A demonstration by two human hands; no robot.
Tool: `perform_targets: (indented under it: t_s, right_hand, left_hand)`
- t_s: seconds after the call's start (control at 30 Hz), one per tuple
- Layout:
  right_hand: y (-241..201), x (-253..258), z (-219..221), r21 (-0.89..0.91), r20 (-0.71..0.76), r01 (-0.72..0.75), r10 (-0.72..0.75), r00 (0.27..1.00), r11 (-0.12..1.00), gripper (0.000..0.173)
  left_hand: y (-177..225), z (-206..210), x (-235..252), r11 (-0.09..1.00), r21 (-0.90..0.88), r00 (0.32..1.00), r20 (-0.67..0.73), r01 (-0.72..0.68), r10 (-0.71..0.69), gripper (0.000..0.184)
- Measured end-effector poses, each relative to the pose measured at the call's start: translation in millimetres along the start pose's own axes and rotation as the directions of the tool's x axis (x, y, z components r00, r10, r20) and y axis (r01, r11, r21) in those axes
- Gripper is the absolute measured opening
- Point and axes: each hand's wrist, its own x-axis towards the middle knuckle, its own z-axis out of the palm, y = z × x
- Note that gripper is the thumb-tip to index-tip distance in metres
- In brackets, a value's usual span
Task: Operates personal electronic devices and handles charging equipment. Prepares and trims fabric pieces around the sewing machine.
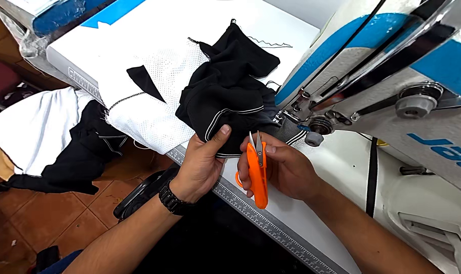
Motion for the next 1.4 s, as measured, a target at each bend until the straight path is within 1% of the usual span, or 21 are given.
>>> perform_targets:
  t_s: [0.23, 0.37, 0.47, 0.53, 0.6, 0.63, 0.67, 0.7, 0.73, 0.77, 0.8, 0.83, 0.87, 0.9, 0.93, 0.97, 1.0, 1.07, 1.1, 1.27, 1.4]
  right_hand:
    - [-4, 1, 2, -0.009, -0.026, -0.018, 0.018, 1.0, 1.0, 0.037]
    - [-2, 2, 3, -0.034, -0.063, -0.002, -0.001, 0.998, 0.999, 0.04]
    - [3, 4, 5, -0.045, -0.079, 0.021, -0.025, 0.997, 0.999, 0.036]
    - [5, 3, 3, -0.002, -0.033, 0.088, -0.088, 0.996, 0.996, 0.028]
    - [0, 3, 3, 0.029, 0.011, 0.192, -0.192, 0.981, 0.981, 0.022]
    - [-2, 3, 3, -0.005, 0.008, 0.239, -0.239, 0.971, 0.971, 0.019]
    - [-4, 1, 4, -0.11, -0.033, 0.285, -0.29, 0.956, 0.952, 0.016]
    - [-4, 0, 8, -0.294, -0.103, 0.319, -0.362, 0.927, 0.901, 0.011]
    - [-3, -1, 13, -0.54, -0.147, 0.324, -0.466, 0.872, 0.776, 0.007]
    - [-1, 0, 15, -0.779, -0.136, 0.275, -0.58, 0.803, 0.564, 0.005]
    - [2, 0, 15, -0.927, -0.077, 0.194, -0.671, 0.737, 0.32, 0.011]
    - [3, 1, 14, -0.988, 0.0, 0.112, -0.727, 0.686, 0.106, 0.018]
    - [4, 2, 13, -0.998, 0.058, 0.046, -0.752, 0.657, -0.037, 0.025]
    - [4, 3, 13, -0.994, 0.09, 0.005, -0.762, 0.642, -0.113, 0.031]
    - [5, 5, 12, -0.989, 0.105, -0.017, -0.766, 0.635, -0.15, 0.033]
    - [5, 7, 13, -0.986, 0.11, -0.026, -0.767, 0.632, -0.162, 0.033]
    - [5, 9, 13, -0.987, 0.104, -0.028, -0.77, 0.629, -0.157, 0.029]
    - [5, 10, 14, -0.99, 0.092, -0.03, -0.783, 0.615, -0.141, 0.014]
    - [4, 10, 14, -0.991, 0.089, -0.028, -0.786, 0.612, -0.134, 0.01]
    - [4, 9, 15, -0.996, 0.087, 0.031, -0.791, 0.605, -0.086, 0.012]
    - [4, 9, 12, -0.995, 0.084, 0.101, -0.764, 0.64, -0.025, 0.012]
  left_hand:
    - [0, 1, 1, 1.0, -0.005, 1.0, 0.001, -0.004, 0.004, 0.021]
    - [1, 0, 1, 1.0, 0.003, 1.0, 0.001, 0.012, -0.012, 0.02]
    - [0, -1, 0, 1.0, 0.011, 1.0, 0.017, 0.009, -0.009, 0.019]
    - [0, -1, 0, 1.0, 0.008, 1.0, 0.021, -0.004, 0.003, 0.02]
    - [0, -1, 0, 1.0, -0.003, 1.0, 0.017, -0.019, 0.019, 0.021]
    - [0, 0, -1, 1.0, -0.011, 1.0, 0.007, -0.019, 0.019, 0.022]
    - [0, 1, -1, 1.0, -0.015, 1.0, -0.004, -0.016, 0.016, 0.022]
    - [0, 2, 0, 1.0, -0.017, 1.0, -0.013, -0.014, 0.014, 0.022]
    - [0, 2, 0, 1.0, -0.018, 1.0, -0.021, -0.015, 0.014, 0.022]
    - [0, 3, 0, 1.0, -0.013, 1.0, -0.022, -0.016, 0.016, 0.022]
    - [0, 2, -1, 1.0, -0.008, 1.0, -0.021, -0.018, 0.018, 0.023]
    - [0, 2, -1, 1.0, -0.001, 1.0, -0.02, -0.02, 0.02, 0.024]
    - [0, 2, -1, 1.0, 0.004, 1.0, -0.019, -0.023, 0.023, 0.024]
    - [0, 2, -1, 1.0, 0.01, 0.999, -0.02, -0.026, 0.026, 0.025]
    - [-1, 2, -1, 0.999, 0.016, 0.999, -0.017, -0.03, 0.031, 0.025]
    - [-1, 3, -1, 0.999, 0.021, 0.999, -0.012, -0.036, 0.037, 0.025]
    - [-1, 3, -1, 0.999, 0.025, 0.999, -0.007, -0.041, 0.041, 0.025]
    - [-2, 3, -2, 0.999, 0.028, 0.999, 0.0, -0.047, 0.047, 0.025]
    - [-2, 3, -2, 0.998, 0.029, 0.999, 0.002, -0.052, 0.052, 0.026]
    - [-3, 4, -4, 0.993, 0.081, 0.996, -0.02, -0.083, 0.085, 0.025]
    - [-3, 8, -6, 0.985, 0.151, 0.993, -0.068, -0.086, 0.097, 0.024]
